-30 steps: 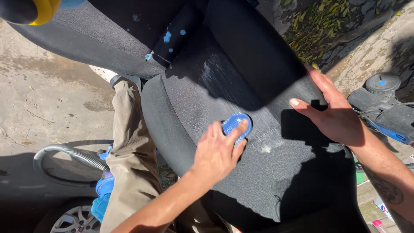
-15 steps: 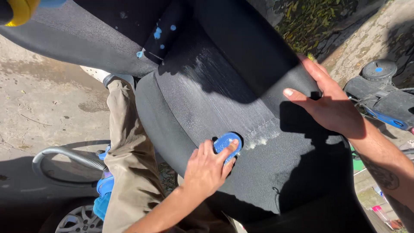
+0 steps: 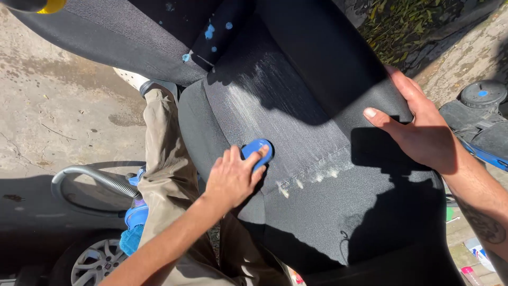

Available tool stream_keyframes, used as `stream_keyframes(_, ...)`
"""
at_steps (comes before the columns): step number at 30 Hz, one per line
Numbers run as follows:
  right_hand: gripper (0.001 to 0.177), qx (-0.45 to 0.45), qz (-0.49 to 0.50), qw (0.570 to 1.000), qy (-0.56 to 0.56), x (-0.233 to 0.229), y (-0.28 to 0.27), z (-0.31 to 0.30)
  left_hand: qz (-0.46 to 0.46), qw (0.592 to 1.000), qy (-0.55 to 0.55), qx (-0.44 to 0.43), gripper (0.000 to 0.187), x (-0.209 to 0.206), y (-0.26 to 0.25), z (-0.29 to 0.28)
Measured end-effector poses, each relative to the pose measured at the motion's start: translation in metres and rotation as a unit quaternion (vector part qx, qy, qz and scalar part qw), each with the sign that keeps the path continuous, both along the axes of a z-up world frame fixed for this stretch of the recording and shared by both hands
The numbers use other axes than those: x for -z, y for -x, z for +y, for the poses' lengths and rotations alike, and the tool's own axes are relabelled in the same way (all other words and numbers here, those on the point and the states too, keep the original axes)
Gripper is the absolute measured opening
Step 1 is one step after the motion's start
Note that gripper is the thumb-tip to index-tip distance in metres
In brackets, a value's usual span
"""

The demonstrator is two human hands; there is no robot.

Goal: The person sprays a blue cleaning solution onto a gray car seat using a yellow and blue spray bottle, then scrubs the seat with a blue brush. The person repeats this process on different sections of the seat, including the side bolster and the seatbelt area.

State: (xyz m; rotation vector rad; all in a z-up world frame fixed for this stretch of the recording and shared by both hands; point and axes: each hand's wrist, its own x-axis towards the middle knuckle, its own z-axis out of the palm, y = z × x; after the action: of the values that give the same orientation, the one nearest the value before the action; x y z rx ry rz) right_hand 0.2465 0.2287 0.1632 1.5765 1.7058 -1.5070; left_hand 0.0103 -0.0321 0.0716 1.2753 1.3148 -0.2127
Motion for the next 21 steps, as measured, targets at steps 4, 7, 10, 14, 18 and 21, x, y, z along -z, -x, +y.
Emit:
stream_keyframes(4, 0.074, 0.057, -0.004, 0.997, 0.045, 0.002, -0.004, -0.003, 0.060, 0.994, 0.039, -0.084, 0.053, 0.080, 0.041, 0.017)
stream_keyframes(7, 0.072, -0.013, 0.018, 1.000, -0.007, 0.006, -0.005, -0.006, 0.101, 0.993, 0.037, -0.047, 0.050, 0.000, 0.003, 0.002)
stream_keyframes(10, 0.071, -0.007, -0.002, 1.000, -0.002, 0.002, -0.001, -0.001, -0.048, 0.996, -0.005, -0.069, 0.050, -0.066, -0.010, -0.022)
stream_keyframes(14, 0.074, 0.003, 0.000, 1.000, 0.005, 0.001, 0.007, -0.002, 0.043, 0.998, 0.050, -0.003, 0.049, 0.052, 0.041, -0.013)
stream_keyframes(18, 0.078, -0.040, 0.004, 0.999, -0.021, 0.006, 0.001, -0.003, 0.113, 0.991, 0.064, 0.005, 0.057, 0.090, 0.057, 0.006)
stream_keyframes(21, 0.074, -0.006, -0.003, 1.000, -0.004, 0.003, 0.001, -0.005, 0.022, 0.998, 0.058, -0.009, 0.050, -0.066, 0.004, -0.015)
